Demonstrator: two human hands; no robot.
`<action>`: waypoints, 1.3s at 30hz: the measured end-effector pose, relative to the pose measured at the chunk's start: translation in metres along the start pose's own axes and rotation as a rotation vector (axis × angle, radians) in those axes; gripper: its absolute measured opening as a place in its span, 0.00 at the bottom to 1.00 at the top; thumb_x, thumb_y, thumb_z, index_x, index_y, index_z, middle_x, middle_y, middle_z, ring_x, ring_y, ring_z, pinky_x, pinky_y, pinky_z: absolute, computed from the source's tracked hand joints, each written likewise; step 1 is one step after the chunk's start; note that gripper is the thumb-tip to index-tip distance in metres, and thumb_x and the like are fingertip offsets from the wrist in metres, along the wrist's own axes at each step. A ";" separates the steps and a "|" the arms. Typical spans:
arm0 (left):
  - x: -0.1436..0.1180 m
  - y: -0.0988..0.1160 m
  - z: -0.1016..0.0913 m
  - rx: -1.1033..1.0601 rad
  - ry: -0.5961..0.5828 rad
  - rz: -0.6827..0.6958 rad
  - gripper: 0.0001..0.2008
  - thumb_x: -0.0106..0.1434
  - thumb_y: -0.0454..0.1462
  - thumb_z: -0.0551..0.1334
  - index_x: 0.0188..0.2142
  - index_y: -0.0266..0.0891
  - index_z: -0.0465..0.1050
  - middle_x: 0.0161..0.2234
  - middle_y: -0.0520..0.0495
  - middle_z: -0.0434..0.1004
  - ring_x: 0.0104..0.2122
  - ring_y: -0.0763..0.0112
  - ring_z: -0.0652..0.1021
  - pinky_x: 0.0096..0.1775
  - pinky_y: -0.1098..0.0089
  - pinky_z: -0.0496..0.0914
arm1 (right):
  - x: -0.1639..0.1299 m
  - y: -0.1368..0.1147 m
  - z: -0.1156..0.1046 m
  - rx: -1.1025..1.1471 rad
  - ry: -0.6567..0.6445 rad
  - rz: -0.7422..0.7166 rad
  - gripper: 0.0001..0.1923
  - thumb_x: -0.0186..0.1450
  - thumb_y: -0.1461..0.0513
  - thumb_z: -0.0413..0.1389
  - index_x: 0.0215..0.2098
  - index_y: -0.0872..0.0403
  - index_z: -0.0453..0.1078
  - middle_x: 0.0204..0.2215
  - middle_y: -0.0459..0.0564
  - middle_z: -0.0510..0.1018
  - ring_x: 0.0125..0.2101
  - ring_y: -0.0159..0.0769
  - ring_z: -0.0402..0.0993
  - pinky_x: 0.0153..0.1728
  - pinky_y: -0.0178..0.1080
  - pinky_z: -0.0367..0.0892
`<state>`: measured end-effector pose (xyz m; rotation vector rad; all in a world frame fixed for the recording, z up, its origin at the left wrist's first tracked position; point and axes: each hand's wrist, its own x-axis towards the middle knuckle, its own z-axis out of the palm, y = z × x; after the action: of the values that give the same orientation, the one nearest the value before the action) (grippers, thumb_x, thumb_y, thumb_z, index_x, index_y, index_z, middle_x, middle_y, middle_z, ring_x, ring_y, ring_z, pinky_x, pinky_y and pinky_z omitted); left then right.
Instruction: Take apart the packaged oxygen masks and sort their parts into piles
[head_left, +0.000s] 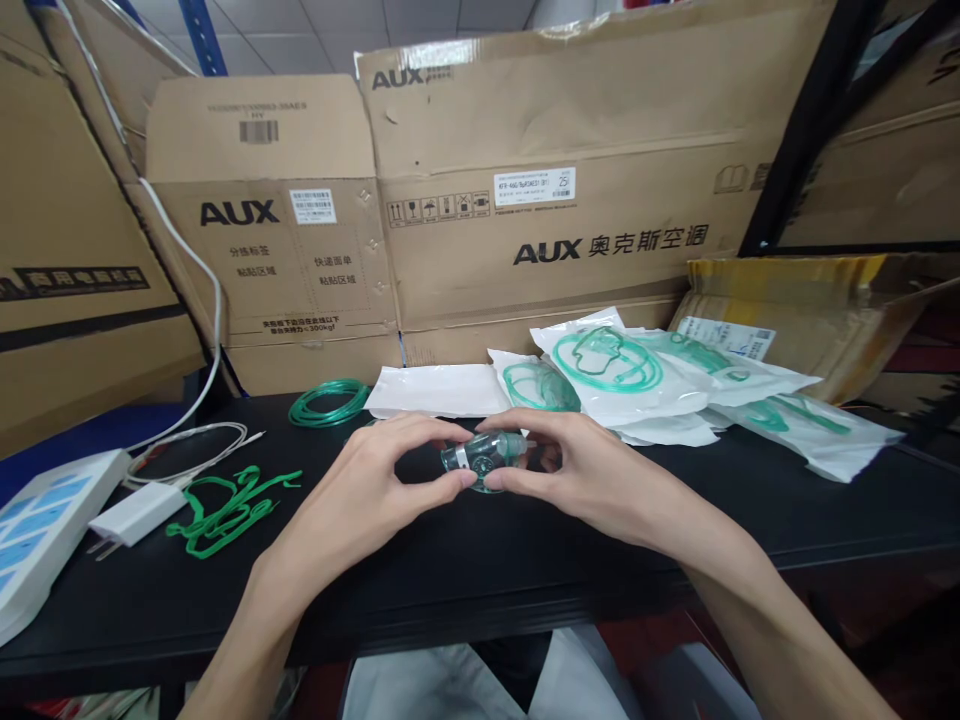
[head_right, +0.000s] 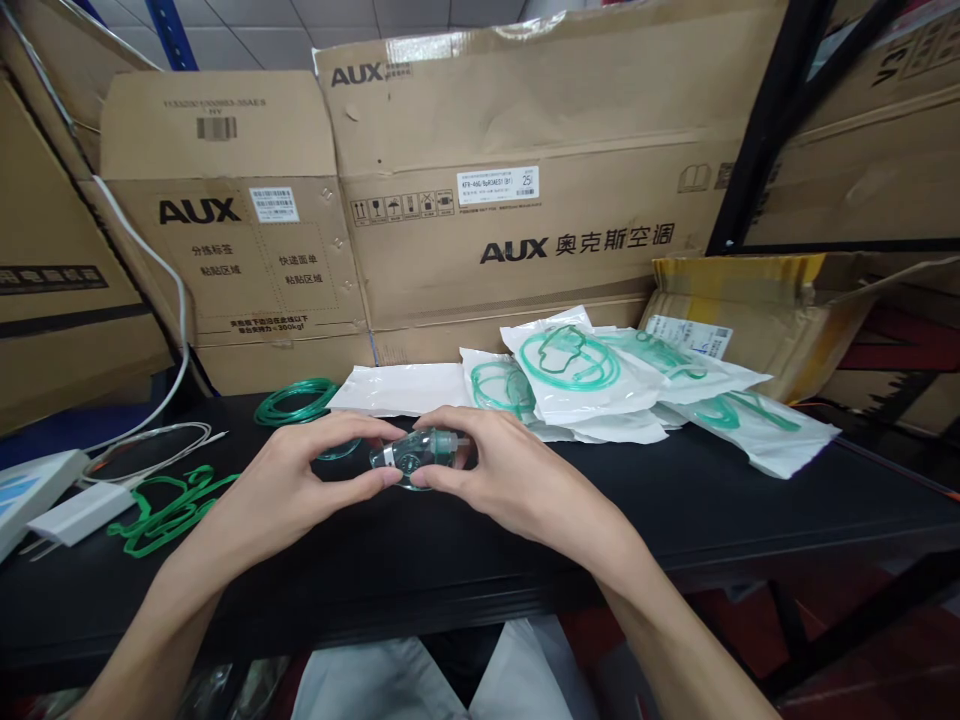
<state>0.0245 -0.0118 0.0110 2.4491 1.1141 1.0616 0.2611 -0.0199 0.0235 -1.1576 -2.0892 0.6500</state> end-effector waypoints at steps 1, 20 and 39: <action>0.000 0.000 0.000 0.003 0.001 0.004 0.12 0.66 0.47 0.68 0.48 0.52 0.79 0.49 0.54 0.82 0.50 0.60 0.80 0.52 0.65 0.70 | 0.000 0.000 0.000 -0.008 0.006 0.006 0.19 0.64 0.55 0.65 0.54 0.46 0.77 0.40 0.43 0.82 0.33 0.34 0.74 0.35 0.36 0.66; -0.005 -0.006 -0.023 0.080 0.016 0.030 0.08 0.70 0.44 0.64 0.46 0.48 0.77 0.48 0.51 0.79 0.50 0.63 0.77 0.54 0.66 0.67 | -0.002 0.019 0.020 -0.220 -0.048 0.085 0.16 0.64 0.52 0.63 0.50 0.41 0.78 0.36 0.48 0.79 0.40 0.45 0.76 0.39 0.39 0.67; -0.103 -0.088 -0.043 0.419 -0.140 -0.234 0.22 0.68 0.53 0.63 0.60 0.56 0.73 0.59 0.52 0.76 0.60 0.56 0.74 0.63 0.56 0.68 | 0.014 0.021 0.013 -0.264 -0.230 0.116 0.17 0.64 0.49 0.63 0.48 0.43 0.75 0.37 0.47 0.73 0.41 0.42 0.72 0.42 0.38 0.63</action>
<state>-0.1004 -0.0307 -0.0554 2.5541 1.6632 0.6253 0.2575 0.0013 0.0048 -1.4159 -2.3694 0.5973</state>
